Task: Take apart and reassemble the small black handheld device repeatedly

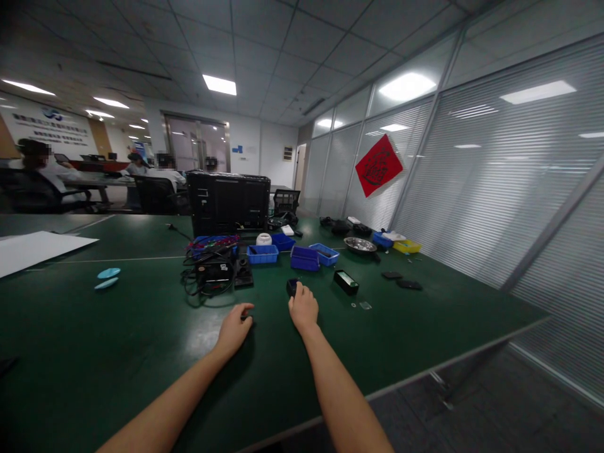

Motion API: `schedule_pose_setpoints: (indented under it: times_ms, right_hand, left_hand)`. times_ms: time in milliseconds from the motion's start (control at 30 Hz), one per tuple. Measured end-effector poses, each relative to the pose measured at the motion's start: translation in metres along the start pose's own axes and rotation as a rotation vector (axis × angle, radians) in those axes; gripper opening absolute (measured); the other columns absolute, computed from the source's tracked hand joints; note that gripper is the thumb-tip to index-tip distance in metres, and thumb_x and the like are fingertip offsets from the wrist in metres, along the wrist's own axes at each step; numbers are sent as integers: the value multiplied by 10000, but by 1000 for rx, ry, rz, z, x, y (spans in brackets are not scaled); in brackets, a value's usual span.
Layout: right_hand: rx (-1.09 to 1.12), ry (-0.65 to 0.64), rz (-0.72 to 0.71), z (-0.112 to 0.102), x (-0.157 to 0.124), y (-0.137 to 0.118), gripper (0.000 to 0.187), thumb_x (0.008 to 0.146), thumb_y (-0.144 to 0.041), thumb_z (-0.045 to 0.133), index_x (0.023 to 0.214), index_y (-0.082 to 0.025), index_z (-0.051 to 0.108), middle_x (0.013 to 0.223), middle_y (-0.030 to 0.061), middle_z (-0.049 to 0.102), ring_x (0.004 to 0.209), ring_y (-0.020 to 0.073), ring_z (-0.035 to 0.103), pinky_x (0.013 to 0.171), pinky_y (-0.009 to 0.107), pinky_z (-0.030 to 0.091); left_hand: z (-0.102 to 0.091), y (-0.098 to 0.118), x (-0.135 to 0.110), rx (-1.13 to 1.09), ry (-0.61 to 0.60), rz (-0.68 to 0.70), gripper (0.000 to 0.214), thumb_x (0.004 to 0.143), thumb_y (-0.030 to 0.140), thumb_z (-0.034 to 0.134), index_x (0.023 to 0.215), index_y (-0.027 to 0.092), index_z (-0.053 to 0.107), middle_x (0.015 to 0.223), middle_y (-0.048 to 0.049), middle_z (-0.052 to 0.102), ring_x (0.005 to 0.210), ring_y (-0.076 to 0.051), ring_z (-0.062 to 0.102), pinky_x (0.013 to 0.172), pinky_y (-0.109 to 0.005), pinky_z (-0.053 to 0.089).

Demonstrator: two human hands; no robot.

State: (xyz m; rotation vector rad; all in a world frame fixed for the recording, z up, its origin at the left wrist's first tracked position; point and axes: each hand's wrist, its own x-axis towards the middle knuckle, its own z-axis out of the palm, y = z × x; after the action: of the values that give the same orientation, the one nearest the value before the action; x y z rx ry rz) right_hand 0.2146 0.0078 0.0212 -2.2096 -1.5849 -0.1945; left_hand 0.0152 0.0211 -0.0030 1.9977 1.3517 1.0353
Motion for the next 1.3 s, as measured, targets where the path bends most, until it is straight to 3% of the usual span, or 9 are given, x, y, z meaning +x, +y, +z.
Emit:
schedule_pose_setpoints:
  times_ms: [133,300,600,667,767,867,933,1100,1300]
  right_hand:
    - [-3,22,95,-2,6,11,547,807,-305,423,1306,-148,262,1169,142,489,995,231,507,778,326,404]
    - [89,-97,270,-14,12,29,653,752,-483,459,1281,-127,314,1167,161,498,1037,263,491,768,348,414]
    - [91,-174,285,-21,12,31,467,723,-509,469,1007,-144,531,1025,136,540,923,257,548,669,336,439]
    - [123,-122,315,-25,12,30,448,734,-509,450,983,-147,540,1000,128,544,887,251,557,657,333,437]
    - [196,112,319,-33,9,29,451,753,-512,419,996,-151,535,983,121,546,885,247,549,676,334,432]
    - [363,379,162,-38,2,25,479,768,-503,413,1070,-141,499,1002,120,550,935,234,526,749,325,422]
    - [523,410,47,-36,-3,18,482,776,-483,417,1108,-139,480,1001,111,569,923,215,536,777,313,418]
    - [735,163,46,-16,-6,-1,439,786,-466,411,1101,-171,489,848,58,631,751,180,594,681,279,441]
    - [587,-180,171,1,-2,-1,340,830,-460,337,923,-187,516,585,-5,571,504,138,551,531,241,404]
  left_hand:
    - [1,-2,-1,6,-5,-6,327,688,104,456,985,186,565,985,-30,582,893,-145,541,817,-274,411]
    - [-1,-4,-6,-29,-4,-10,320,688,105,451,974,186,570,973,-34,578,867,-138,547,762,-259,433]
    - [0,-5,-5,-32,-43,-7,305,702,119,457,977,187,568,982,-30,559,863,-136,535,763,-256,433]
    - [-1,-5,-5,-26,-42,-14,297,705,125,456,972,187,570,969,-30,562,851,-136,537,761,-256,431]
    - [-1,-4,-5,-37,-39,-29,290,708,131,451,965,187,573,965,-30,567,847,-137,542,759,-256,431]
    - [0,-5,-5,-51,-34,-37,298,702,128,455,967,189,576,973,-28,575,858,-140,545,765,-262,429]
    - [1,-5,-4,-58,-30,-43,307,700,125,457,976,191,574,971,-28,578,862,-142,545,768,-266,429]
    - [-1,-4,-6,-83,-25,-36,313,701,118,455,987,186,561,976,-31,576,874,-137,545,758,-249,436]
    - [-2,-2,-6,-45,-18,-35,304,693,115,453,960,190,577,955,-24,584,839,-124,556,721,-229,440]
